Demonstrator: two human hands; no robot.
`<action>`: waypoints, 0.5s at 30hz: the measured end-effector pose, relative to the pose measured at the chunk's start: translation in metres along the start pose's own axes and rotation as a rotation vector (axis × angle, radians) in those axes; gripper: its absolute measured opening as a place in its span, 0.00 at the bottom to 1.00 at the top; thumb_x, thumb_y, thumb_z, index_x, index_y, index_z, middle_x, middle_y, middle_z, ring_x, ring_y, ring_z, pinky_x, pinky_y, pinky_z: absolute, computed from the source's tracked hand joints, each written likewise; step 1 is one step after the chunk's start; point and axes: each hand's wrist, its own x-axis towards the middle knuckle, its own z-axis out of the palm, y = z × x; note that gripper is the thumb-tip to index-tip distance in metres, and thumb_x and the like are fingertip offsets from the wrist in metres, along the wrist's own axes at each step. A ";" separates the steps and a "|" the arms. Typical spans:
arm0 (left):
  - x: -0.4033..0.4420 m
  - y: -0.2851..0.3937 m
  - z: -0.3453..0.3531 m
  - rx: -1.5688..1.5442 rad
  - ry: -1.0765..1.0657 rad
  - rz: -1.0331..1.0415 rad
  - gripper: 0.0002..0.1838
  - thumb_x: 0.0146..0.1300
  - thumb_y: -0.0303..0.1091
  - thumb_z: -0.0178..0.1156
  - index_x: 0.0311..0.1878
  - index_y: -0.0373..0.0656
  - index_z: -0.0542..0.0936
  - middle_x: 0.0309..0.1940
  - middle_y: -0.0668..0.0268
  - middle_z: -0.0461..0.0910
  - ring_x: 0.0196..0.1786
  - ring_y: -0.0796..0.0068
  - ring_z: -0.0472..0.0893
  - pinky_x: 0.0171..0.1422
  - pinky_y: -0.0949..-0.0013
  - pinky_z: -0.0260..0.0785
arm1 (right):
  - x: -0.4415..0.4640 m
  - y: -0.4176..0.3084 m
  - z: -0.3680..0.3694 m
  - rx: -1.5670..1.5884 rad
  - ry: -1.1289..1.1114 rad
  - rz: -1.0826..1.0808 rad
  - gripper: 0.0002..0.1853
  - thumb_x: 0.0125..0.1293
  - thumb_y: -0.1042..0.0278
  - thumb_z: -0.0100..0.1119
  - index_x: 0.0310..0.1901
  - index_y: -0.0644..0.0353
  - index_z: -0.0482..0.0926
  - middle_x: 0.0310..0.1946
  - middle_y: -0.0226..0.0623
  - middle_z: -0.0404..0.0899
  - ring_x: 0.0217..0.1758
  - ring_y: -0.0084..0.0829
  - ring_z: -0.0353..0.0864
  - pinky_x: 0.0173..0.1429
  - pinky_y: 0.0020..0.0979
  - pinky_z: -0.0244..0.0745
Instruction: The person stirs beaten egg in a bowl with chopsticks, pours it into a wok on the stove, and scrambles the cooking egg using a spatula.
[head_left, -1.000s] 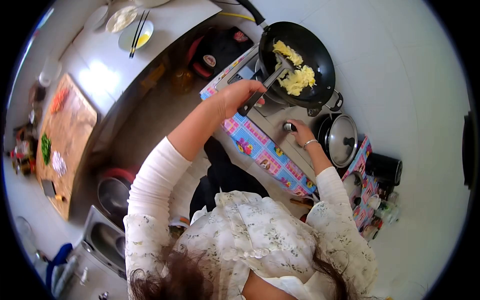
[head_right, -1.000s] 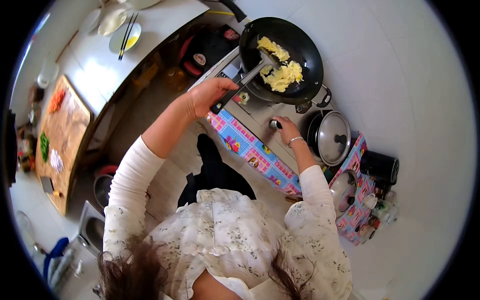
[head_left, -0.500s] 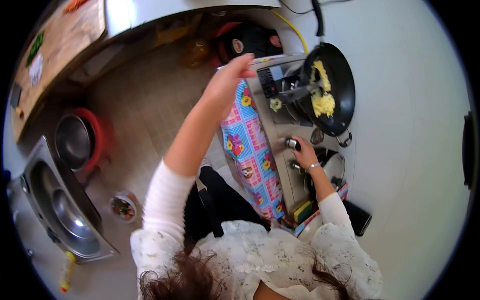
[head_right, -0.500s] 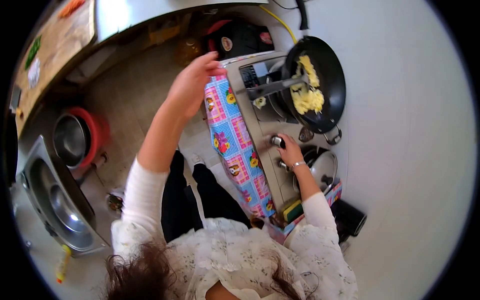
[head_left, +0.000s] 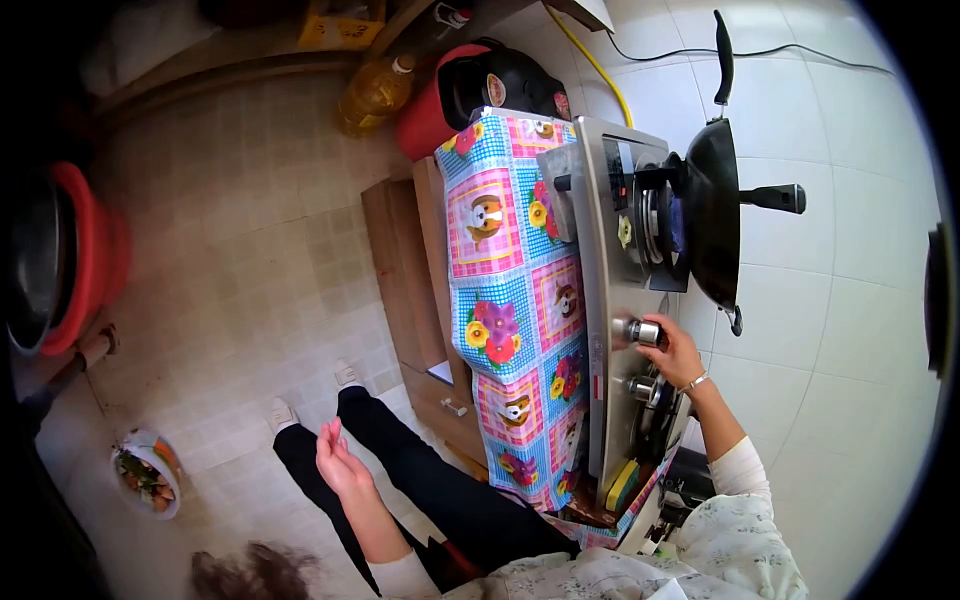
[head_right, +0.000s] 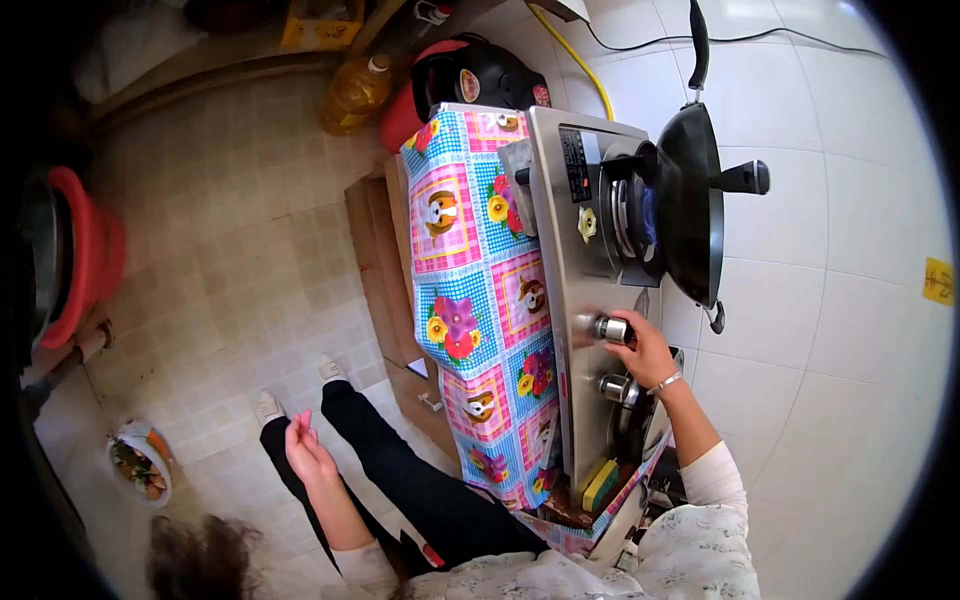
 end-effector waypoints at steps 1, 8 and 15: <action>0.001 -0.008 -0.007 0.002 0.018 -0.035 0.20 0.63 0.39 0.52 0.53 0.34 0.72 0.47 0.58 0.79 0.58 0.72 0.70 0.66 0.64 0.44 | 0.000 0.001 0.001 0.019 0.001 0.001 0.26 0.52 0.79 0.66 0.53 0.58 0.70 0.43 0.33 0.74 0.44 0.23 0.74 0.47 0.24 0.73; -0.004 -0.025 -0.010 -0.027 -0.083 -0.061 0.20 0.64 0.37 0.51 0.55 0.33 0.71 0.47 0.59 0.79 0.56 0.75 0.73 0.62 0.68 0.49 | -0.002 0.008 0.001 -0.020 0.010 -0.046 0.25 0.53 0.81 0.65 0.53 0.58 0.70 0.41 0.31 0.73 0.42 0.21 0.73 0.46 0.23 0.72; -0.004 -0.025 -0.020 -0.016 -0.076 -0.061 0.20 0.65 0.36 0.50 0.56 0.32 0.70 0.47 0.59 0.79 0.56 0.74 0.72 0.61 0.69 0.50 | -0.002 0.008 0.000 -0.009 -0.006 -0.097 0.26 0.53 0.82 0.64 0.54 0.58 0.70 0.44 0.33 0.73 0.45 0.23 0.74 0.47 0.24 0.74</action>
